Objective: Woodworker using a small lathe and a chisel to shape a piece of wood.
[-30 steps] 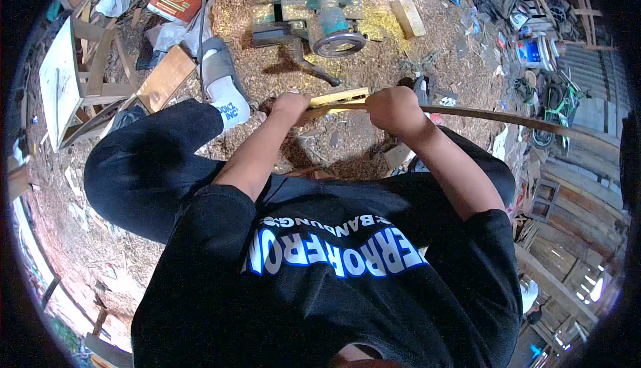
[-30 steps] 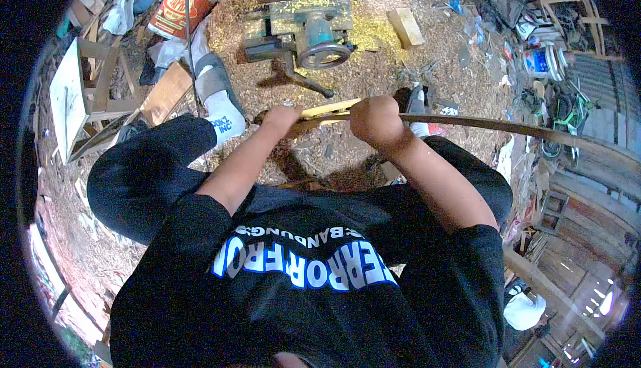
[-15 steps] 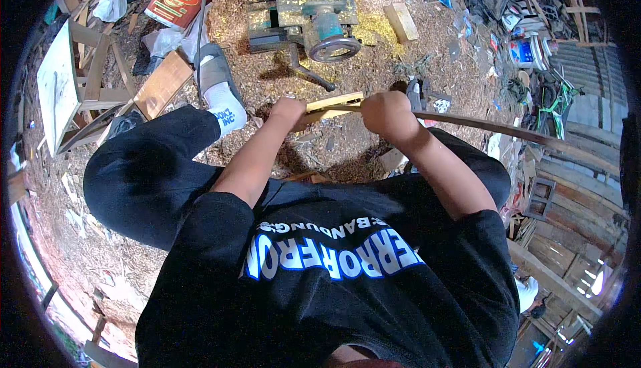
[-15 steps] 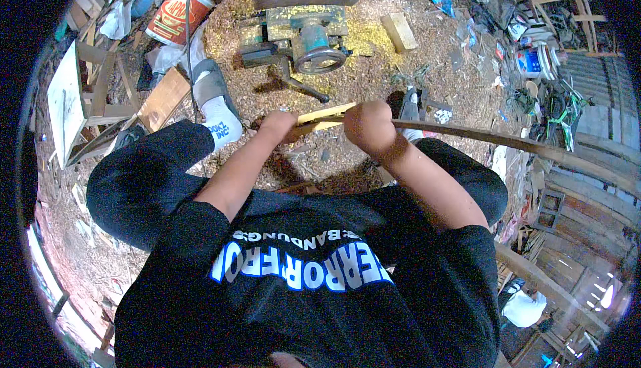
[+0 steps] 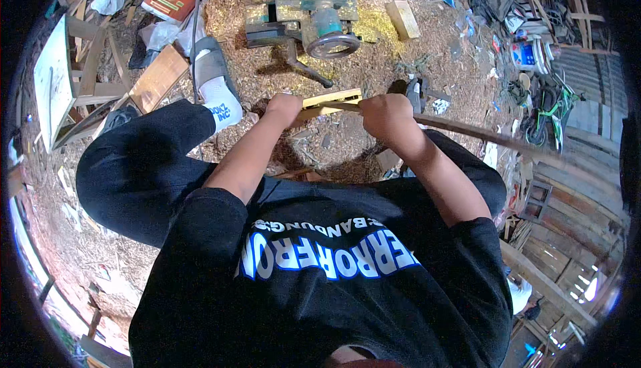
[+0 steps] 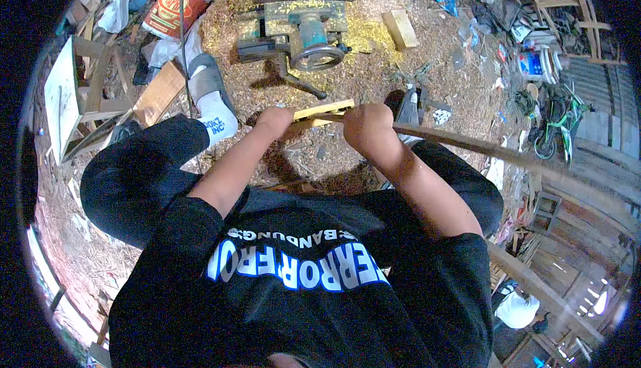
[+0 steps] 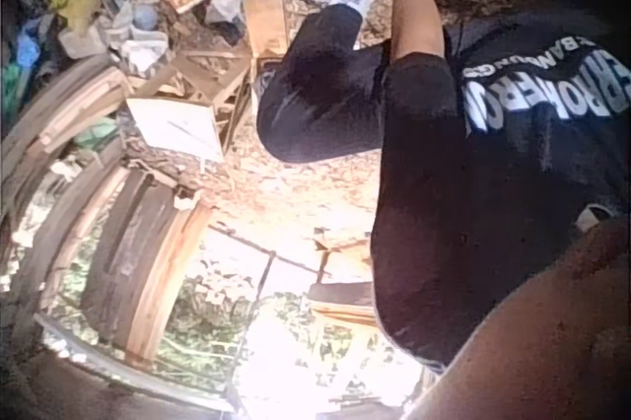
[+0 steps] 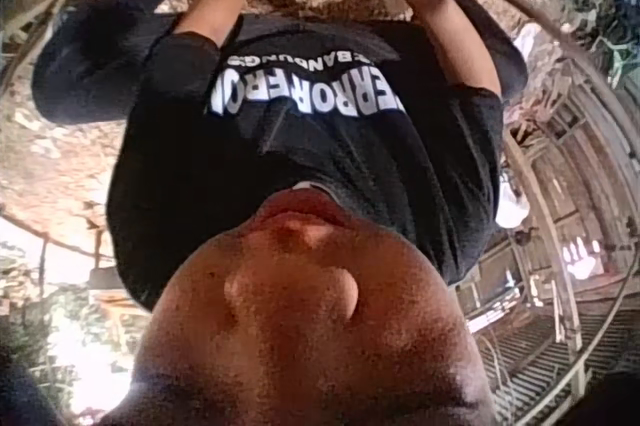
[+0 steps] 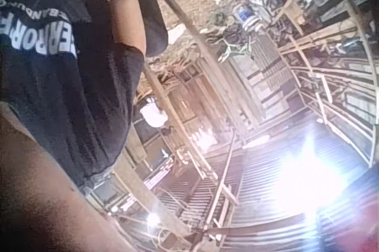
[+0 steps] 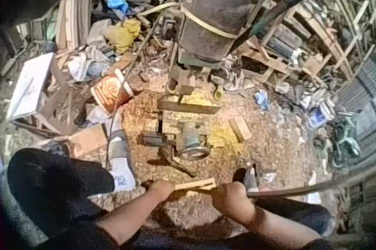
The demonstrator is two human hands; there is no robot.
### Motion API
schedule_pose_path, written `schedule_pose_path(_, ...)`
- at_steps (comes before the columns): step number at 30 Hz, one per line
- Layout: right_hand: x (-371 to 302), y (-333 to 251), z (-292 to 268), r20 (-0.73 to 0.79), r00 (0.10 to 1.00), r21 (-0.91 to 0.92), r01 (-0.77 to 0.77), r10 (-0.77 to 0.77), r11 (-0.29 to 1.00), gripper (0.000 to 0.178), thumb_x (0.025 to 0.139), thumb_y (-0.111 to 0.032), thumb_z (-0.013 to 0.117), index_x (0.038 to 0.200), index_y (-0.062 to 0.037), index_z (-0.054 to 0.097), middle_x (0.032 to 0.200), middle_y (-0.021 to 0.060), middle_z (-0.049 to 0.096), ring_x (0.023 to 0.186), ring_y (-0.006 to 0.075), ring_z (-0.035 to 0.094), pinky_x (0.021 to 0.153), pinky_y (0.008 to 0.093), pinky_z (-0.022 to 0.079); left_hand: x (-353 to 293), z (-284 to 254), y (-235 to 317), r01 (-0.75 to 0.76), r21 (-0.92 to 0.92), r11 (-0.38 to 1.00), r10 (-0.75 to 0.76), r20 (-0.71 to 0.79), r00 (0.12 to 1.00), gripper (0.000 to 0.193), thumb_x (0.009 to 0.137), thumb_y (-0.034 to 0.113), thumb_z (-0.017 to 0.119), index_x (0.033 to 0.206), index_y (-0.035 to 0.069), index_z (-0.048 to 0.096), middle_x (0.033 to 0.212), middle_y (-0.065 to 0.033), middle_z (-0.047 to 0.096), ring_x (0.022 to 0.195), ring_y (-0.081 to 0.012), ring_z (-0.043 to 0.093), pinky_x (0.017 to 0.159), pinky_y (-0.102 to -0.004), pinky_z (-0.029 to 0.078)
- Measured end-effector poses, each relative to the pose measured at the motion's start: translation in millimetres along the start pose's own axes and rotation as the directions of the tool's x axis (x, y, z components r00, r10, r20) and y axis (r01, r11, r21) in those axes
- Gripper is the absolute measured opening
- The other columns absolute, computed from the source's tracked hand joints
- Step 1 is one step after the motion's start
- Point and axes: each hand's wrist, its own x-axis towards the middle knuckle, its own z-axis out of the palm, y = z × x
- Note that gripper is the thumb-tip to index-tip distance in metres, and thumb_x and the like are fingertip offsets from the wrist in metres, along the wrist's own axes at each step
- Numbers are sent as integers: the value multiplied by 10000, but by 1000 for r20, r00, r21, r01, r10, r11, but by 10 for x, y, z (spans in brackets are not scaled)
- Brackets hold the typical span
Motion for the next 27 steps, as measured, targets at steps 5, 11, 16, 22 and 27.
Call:
schedule_pose_path(5, 14, -54, -80, 177, 984, 21, -8, 4, 1000, 198, 953, -212, 577, 994, -166, 766, 866, 82, 781, 783, 285, 774, 647, 440, 592, -21, -56, 53, -10, 18, 1000, 10, -2, 1000, 434, 782, 394, 853, 1081, 103, 734, 1007, -118, 783, 923, -303, 764, 833, -432, 617)
schedule_pose_path(11, 35, -82, -187, 299, 953, 17, -61, 53, 998, 247, 941, -258, 590, 966, -146, 809, 965, 102, 802, 862, 265, 790, 710, 408, 611, -28, -29, 33, -2, 38, 999, 3, -22, 1000, 430, 775, 423, 856, 1045, 106, 749, 1005, -111, 785, 915, -291, 767, 832, -430, 619)
schedule_pose_path(16, 47, -119, -9, 305, 952, 11, -46, 40, 999, 232, 976, -230, 556, 1060, -154, 758, 949, 91, 791, 861, 288, 781, 710, 440, 611, -38, -70, 82, -5, 61, 998, 5, 8, 1000, 436, 774, 419, 857, 1056, 104, 751, 1013, -109, 785, 930, -285, 767, 827, -430, 622)
schedule_pose_path(22, 136, -170, 286, 112, 994, 20, -10, 8, 1000, 186, 891, -206, 595, 827, -135, 755, 804, 109, 754, 726, 272, 747, 585, 456, 542, -69, -117, 78, -1, 66, 998, 0, 19, 1000, 404, 781, 368, 845, 1063, 98, 745, 1007, -112, 784, 933, -298, 766, 844, -427, 618)
schedule_pose_path(27, 284, -322, 959, -425, 902, -253, -32, -81, 967, 129, 783, -233, 627, 678, -168, 664, 608, 25, 587, 537, 198, 563, 460, 424, 343, -36, -69, 56, -118, 52, 992, 120, -54, 991, 206, 918, 140, 631, 1098, 44, 651, 927, -165, 767, 866, -337, 768, 760, -469, 621)
